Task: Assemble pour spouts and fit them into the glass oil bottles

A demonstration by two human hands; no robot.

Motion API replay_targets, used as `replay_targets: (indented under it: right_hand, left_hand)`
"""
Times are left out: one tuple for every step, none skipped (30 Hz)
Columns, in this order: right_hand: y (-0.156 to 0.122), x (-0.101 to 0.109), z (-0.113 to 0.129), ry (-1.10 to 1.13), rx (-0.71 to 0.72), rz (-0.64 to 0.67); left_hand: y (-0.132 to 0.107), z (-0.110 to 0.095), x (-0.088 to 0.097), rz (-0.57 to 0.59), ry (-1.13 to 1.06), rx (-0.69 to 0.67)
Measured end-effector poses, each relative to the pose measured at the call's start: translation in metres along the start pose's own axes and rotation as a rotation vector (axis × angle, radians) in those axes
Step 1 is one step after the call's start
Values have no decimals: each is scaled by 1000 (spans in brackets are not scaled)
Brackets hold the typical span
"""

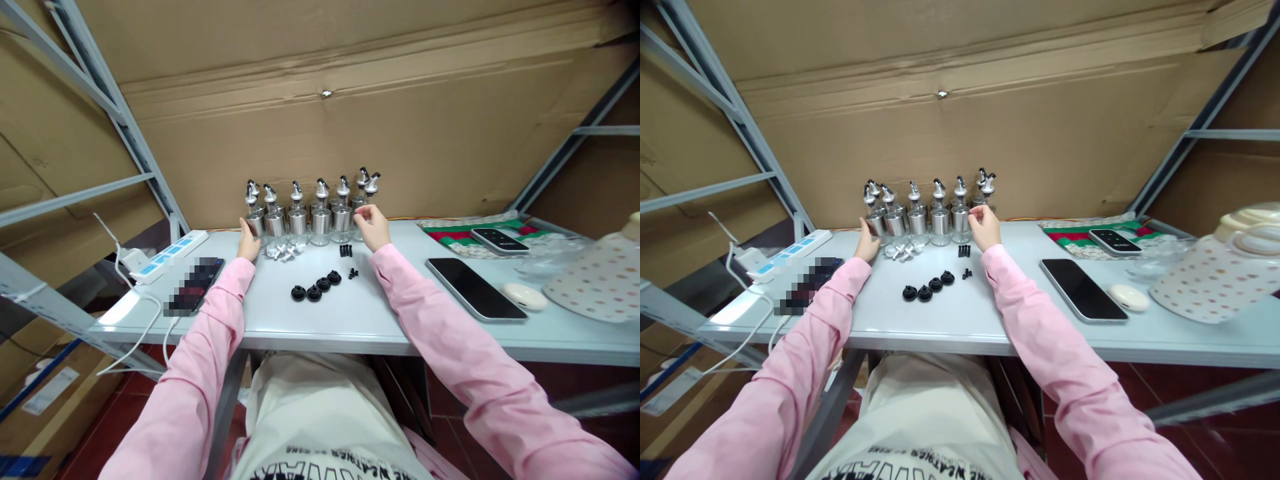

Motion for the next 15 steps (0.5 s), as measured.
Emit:
replay_targets:
  right_hand:
    - [0, 0, 2, -10, 6, 3]
    - [-1, 1, 3, -21, 7, 0]
    - [-1, 2, 3, -31, 5, -8]
    - [-1, 3, 3, -40, 2, -15]
    - [0, 4, 3, -47, 1, -20]
    - [0, 5, 3, -51, 3, -21]
    - [0, 5, 2, -55, 9, -18]
    - [0, 4, 2, -58, 17, -13]
    - [0, 4, 2, -62, 24, -7]
    - [0, 3, 1, -67, 30, -1]
    - [0, 3, 1, -73, 33, 3]
    - [0, 2, 0, -77, 36, 4]
    - [0, 2, 0, -79, 39, 3]
    - [0, 2, 1, -81, 42, -1]
    - [0, 2, 1, -81, 45, -5]
  left_hand:
    - [-2, -6, 2, -45, 50, -9]
    - [-5, -15, 5, -104, 95, -31]
    - [-8, -24, 10, -173, 129, -58]
    - [-11, -35, 14, -233, 148, -89]
    - [-14, -45, 16, -267, 166, -120]
    - [-17, -55, 14, -257, 189, -156]
    - [-19, -65, 9, -194, 224, -203]
    - [-22, -74, 0, -89, 268, -258]
    - [-27, -81, -11, 40, 320, -313]
    - [-32, -85, -23, 170, 372, -359]
    - [-38, -87, -33, 278, 418, -389]
    - [-44, -88, -41, 360, 456, -405]
    - [-48, -88, -47, 416, 482, -408]
    - [-50, -87, -50, 452, 498, -402]
    - [-52, -86, -52, 476, 505, -393]
Point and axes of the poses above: each hand's wrist, its own y-axis towards the middle knuckle, its own x-axis out of the back of the hand, z = x × y, the point moved 7 cm from there along y, towards the middle knuckle, and after that the axes turned 10 degrees about x, right-handed, at the moved point
